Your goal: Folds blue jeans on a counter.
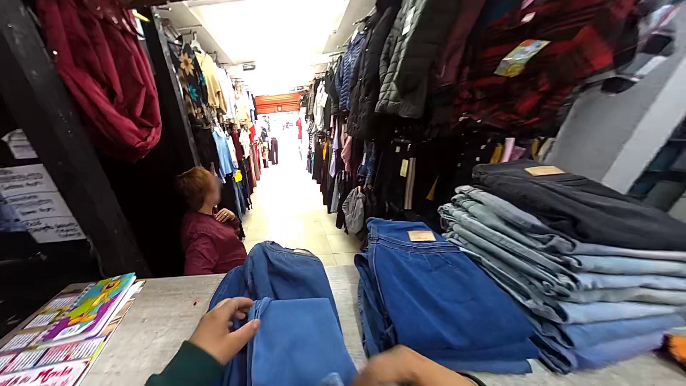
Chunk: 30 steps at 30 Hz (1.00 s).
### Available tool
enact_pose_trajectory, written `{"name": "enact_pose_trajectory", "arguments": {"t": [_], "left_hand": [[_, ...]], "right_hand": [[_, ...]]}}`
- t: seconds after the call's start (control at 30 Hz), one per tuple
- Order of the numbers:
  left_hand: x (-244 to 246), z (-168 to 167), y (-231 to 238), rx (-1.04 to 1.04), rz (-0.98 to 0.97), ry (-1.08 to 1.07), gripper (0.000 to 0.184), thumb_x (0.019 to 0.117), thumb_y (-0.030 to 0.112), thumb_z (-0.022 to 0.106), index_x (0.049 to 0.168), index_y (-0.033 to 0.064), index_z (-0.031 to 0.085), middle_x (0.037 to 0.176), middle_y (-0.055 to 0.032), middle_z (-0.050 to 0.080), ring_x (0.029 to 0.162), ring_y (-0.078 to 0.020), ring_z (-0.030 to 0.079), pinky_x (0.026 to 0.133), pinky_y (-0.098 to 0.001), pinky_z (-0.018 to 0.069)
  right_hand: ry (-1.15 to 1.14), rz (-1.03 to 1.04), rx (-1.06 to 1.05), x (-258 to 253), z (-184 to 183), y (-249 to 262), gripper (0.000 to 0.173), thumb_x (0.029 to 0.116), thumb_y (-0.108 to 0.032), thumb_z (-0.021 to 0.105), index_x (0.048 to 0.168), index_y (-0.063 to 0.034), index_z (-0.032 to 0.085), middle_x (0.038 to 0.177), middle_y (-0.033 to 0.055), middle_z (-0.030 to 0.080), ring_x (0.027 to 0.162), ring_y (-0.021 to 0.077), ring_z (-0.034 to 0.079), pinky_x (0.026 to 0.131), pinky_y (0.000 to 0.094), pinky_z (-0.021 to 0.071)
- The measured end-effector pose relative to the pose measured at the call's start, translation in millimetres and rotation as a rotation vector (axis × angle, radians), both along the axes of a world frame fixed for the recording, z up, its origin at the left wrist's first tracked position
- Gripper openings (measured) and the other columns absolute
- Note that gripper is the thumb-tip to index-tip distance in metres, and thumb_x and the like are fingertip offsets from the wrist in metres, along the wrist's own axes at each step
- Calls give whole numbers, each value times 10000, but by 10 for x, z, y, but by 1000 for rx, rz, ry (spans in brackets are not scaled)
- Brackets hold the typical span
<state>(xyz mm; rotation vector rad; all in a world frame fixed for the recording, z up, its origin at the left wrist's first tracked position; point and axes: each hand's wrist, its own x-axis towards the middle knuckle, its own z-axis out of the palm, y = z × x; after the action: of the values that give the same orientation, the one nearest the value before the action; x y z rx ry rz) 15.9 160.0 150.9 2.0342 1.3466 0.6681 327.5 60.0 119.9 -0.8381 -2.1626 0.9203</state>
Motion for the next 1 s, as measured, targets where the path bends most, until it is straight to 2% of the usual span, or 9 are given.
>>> {"name": "enact_pose_trajectory", "arguments": {"t": [0.13, 0.23, 0.3, 0.4, 0.5, 0.6, 0.73, 0.87, 1.0], "left_hand": [[562, 104, 393, -181, 93, 444, 705, 954, 360, 705, 1459, -67, 461, 1485, -337, 429, 1370, -467, 460, 1141, -554, 376], [568, -55, 526, -188, 150, 423, 518, 1017, 252, 613, 1423, -53, 510, 1358, -306, 580, 1308, -440, 545, 1115, -555, 402], [443, -175, 561, -124, 189, 280, 436, 1003, 126, 587, 1408, -31, 548, 1113, -277, 685, 1079, -414, 654, 998, -543, 473], [329, -425, 603, -83, 275, -98, 412, 939, -13, 593, 1350, -29, 569, 810, -148, 628, 724, -219, 573, 763, -415, 482], [405, -434, 568, -174, 426, -654, 328, 982, -70, 535, 1309, -80, 523, 923, -159, 654, 739, -114, 613, 720, -290, 519], [461, -446, 584, -192, 496, -1001, 156, 1035, -35, 465, 1169, -53, 542, 756, -32, 630, 602, -42, 630, 582, -191, 547], [183, -606, 628, -94, 79, -815, 431, 864, -110, 439, 1287, -155, 504, 1251, -190, 643, 1117, -173, 644, 975, -332, 519], [101, -598, 627, -146, -294, -641, 453, 825, -101, 530, 1278, -104, 560, 1286, -87, 666, 1142, -89, 654, 1021, -287, 524], [205, -431, 537, -163, -39, -454, 304, 878, -120, 601, 1181, -110, 622, 1104, -141, 707, 985, -98, 673, 932, -291, 537]], "right_hand": [[-189, -172, 116, -413, 189, 666, 304, 995, -93, 594, 1247, 66, 653, 1260, 259, 657, 1183, 371, 640, 1025, 513, 493], [-289, -384, 75, -624, -194, 1044, 415, 1027, -211, 583, 1365, 29, 590, 1428, 255, 558, 1369, 416, 501, 1147, 607, 343], [-302, -470, 80, -654, -519, 1136, 440, 1050, -290, 526, 1396, -31, 604, 1459, 200, 562, 1415, 389, 468, 1182, 654, 242], [-286, -458, 45, -627, -585, 1126, 443, 1068, -298, 477, 1416, -47, 586, 1477, 182, 550, 1432, 372, 449, 1187, 652, 224], [-252, -469, 81, -619, -564, 1123, 448, 1068, -297, 469, 1405, -27, 589, 1427, 220, 576, 1387, 395, 492, 1175, 617, 284], [-219, -489, 110, -609, -577, 1118, 432, 1056, -284, 494, 1356, 0, 616, 1345, 244, 619, 1315, 410, 547, 1141, 577, 351], [-235, -495, 111, -599, -600, 1130, 424, 1040, -295, 529, 1333, -7, 634, 1318, 243, 631, 1291, 415, 561, 1128, 582, 363], [-184, -519, 141, -608, -610, 1138, 400, 1016, -270, 571, 1290, 7, 661, 1259, 254, 656, 1238, 430, 591, 1087, 597, 397], [-108, -538, 161, -613, -608, 1149, 390, 991, -249, 611, 1251, 35, 672, 1205, 262, 670, 1187, 436, 613, 1045, 590, 434]]}}
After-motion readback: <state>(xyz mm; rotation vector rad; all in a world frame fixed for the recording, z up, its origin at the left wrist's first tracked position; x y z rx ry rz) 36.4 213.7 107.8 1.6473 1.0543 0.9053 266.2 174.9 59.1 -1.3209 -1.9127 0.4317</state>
